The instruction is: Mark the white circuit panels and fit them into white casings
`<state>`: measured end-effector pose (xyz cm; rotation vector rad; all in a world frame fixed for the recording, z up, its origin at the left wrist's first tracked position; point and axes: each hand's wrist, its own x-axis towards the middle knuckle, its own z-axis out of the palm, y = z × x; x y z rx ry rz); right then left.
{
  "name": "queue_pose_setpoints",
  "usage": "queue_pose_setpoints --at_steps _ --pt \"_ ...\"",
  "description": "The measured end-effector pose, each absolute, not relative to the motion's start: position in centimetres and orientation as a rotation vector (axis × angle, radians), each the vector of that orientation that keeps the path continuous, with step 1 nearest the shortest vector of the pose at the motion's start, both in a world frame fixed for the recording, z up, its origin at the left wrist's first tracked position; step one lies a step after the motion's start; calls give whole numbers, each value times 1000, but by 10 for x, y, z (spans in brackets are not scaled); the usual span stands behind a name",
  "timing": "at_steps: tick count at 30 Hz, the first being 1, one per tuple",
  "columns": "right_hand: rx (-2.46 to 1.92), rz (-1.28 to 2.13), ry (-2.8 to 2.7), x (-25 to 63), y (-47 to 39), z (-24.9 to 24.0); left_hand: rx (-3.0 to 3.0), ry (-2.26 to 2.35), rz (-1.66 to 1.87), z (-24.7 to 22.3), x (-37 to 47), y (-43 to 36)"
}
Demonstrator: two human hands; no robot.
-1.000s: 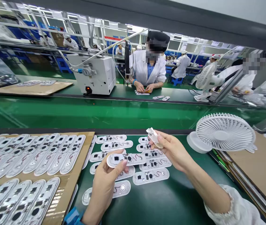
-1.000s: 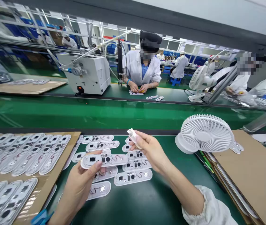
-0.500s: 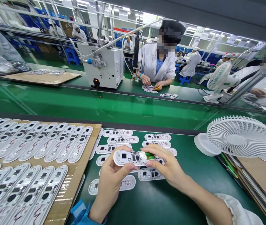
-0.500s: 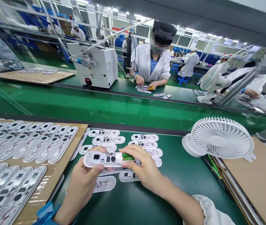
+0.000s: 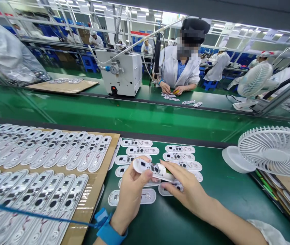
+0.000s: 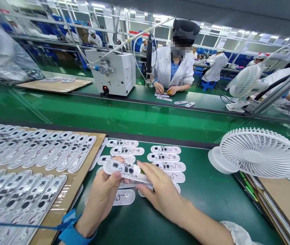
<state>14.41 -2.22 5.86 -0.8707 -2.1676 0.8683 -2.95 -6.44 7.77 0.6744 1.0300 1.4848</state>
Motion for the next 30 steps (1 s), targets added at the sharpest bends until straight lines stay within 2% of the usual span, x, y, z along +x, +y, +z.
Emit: queue_pose_setpoints --at_steps 3,8,10,15,21,30 --pt "-1045 1017 -2043 137 -25 54 728 1050 1435 75 -26 -62" --pt "-958 1842 -1538 129 -27 67 938 1271 1406 59 -26 -58" --pt "-888 1994 -1406 128 -29 74 994 1275 1374 53 -28 -58" --pt "-862 2062 -1328 127 -36 82 815 1092 1243 58 -28 -62" --pt "-839 2111 -1255 122 -38 83 677 1104 1293 77 -20 -68" --pt "-799 2146 -1202 121 -40 81 677 1116 1317 77 -19 -69"
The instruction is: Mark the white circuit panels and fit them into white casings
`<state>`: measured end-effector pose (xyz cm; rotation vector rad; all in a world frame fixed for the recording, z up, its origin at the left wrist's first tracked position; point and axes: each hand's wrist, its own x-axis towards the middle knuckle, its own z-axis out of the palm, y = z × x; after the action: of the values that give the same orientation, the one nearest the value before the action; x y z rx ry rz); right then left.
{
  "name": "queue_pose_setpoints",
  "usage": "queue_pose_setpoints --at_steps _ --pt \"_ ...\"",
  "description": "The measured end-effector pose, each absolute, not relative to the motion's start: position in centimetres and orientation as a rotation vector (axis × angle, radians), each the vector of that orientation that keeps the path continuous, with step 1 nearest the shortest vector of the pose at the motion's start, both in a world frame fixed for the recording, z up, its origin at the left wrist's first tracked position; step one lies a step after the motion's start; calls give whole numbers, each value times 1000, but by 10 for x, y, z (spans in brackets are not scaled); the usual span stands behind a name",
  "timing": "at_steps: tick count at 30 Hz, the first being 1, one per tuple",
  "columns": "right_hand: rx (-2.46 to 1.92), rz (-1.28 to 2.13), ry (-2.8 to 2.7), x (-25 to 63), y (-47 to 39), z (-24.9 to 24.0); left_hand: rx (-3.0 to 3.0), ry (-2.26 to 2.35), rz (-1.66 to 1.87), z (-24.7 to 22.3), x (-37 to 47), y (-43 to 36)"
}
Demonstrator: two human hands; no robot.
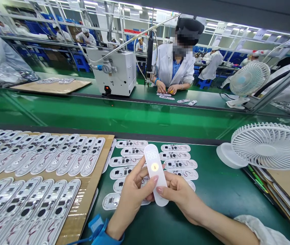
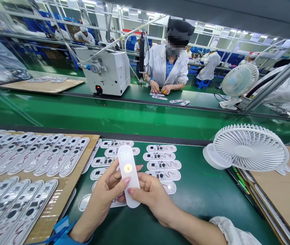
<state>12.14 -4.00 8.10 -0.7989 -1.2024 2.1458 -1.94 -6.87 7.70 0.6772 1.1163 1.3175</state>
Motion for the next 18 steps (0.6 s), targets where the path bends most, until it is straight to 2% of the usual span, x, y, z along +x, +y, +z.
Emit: queue_pose_setpoints --at_steps 11,18 --pt "-753 2137 -1170 119 -42 76 726 1065 1275 71 -22 -67" --pt "-869 2163 -1147 119 -52 60 654 1052 1285 67 -19 -68"
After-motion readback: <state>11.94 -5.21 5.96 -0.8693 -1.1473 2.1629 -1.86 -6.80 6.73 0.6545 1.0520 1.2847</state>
